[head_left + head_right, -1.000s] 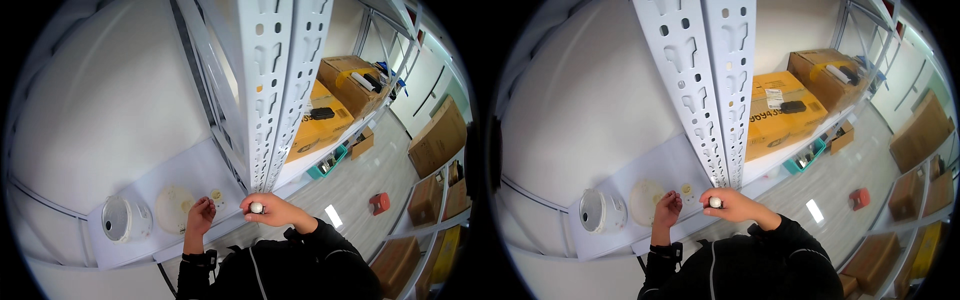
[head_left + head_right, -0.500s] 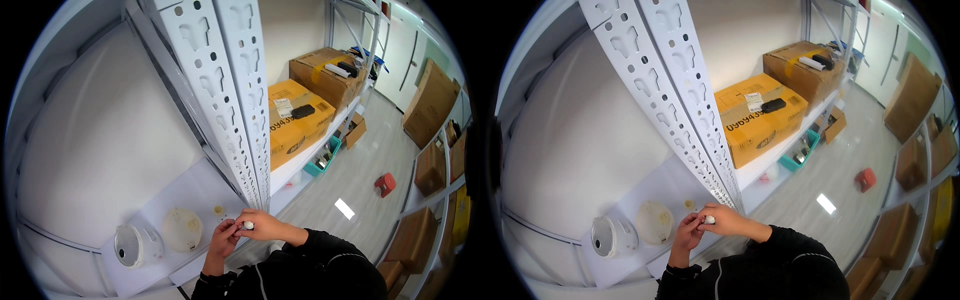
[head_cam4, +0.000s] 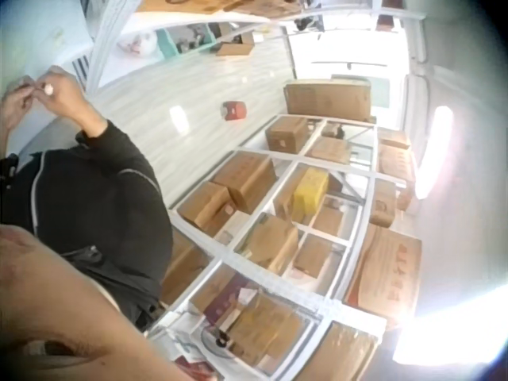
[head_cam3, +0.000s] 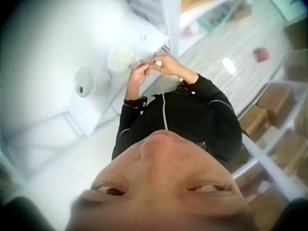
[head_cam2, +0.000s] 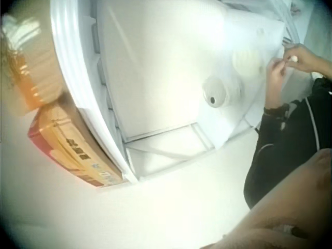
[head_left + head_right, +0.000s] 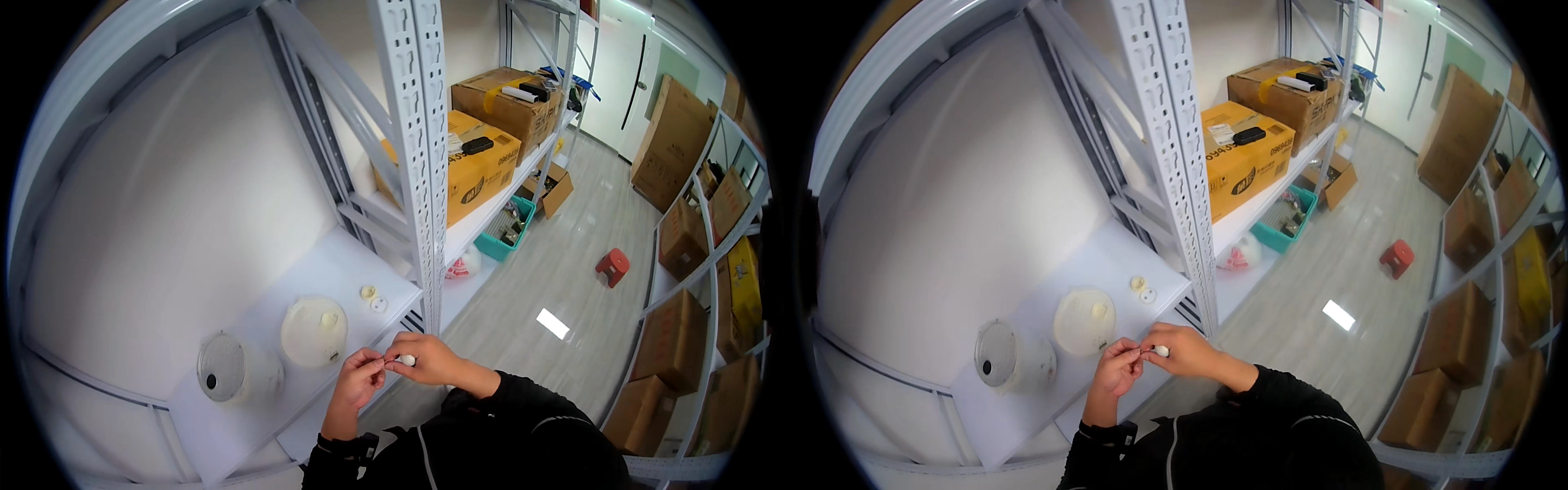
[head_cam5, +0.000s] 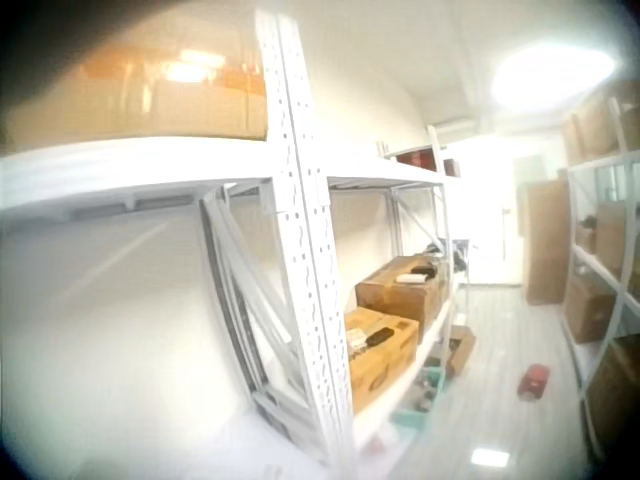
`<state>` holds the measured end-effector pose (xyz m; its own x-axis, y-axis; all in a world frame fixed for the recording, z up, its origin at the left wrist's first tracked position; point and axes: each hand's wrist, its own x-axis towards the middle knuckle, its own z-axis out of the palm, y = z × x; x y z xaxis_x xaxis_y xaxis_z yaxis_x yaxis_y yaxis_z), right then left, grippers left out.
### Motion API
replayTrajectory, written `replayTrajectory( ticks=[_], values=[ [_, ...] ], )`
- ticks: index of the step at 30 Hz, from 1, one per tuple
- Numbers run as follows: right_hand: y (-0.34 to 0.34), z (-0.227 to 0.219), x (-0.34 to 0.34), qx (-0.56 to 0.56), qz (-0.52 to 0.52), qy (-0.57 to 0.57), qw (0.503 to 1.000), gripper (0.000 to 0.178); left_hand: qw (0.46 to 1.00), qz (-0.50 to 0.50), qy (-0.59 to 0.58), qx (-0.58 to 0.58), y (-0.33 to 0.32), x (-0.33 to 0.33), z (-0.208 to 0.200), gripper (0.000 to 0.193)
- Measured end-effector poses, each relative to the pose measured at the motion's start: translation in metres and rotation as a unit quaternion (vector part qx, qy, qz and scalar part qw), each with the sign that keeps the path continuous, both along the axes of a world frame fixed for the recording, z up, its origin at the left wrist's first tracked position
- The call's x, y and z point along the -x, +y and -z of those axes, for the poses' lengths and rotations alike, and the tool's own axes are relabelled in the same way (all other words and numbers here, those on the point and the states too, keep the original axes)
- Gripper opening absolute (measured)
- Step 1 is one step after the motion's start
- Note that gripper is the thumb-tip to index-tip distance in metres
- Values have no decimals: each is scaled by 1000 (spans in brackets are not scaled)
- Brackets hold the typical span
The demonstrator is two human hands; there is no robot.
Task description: The person uses a screwdriver to tighten screws on a circular white plastic light fixture cover. They then attach a white plastic mounting bracket to the cover and secure it with additional screws. The person handles the fixture parts and screwdriver throughout the process.
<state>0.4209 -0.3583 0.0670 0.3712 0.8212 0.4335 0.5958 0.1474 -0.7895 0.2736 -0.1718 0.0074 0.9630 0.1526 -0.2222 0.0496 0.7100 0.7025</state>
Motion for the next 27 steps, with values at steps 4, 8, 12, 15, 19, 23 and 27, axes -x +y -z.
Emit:
replayTrajectory(
  ticks=[4,8,12,15,19,23,27],
  values=[
    [-1,8,52,0,24,-66,998,15,1000,-2,23,0,-3,49,2,11],
    [-5,2,88,-9,32,-58,998,13,997,-26,67,-21,-9,77,-4,12],
    [-9,-3,104,-25,10,20,999,11,990,-90,109,-4,-7,92,20,13],
    [-16,-2,107,-21,15,23,999,12,986,-103,117,59,-8,97,33,9],
    [-23,6,108,1,25,14,1000,12,988,-21,108,111,-11,100,30,10],
    [-27,12,116,41,33,0,999,13,976,-7,102,192,-15,103,14,13],
    [-31,15,117,48,31,2,998,11,989,26,95,110,-23,100,1,12]
  ],
)
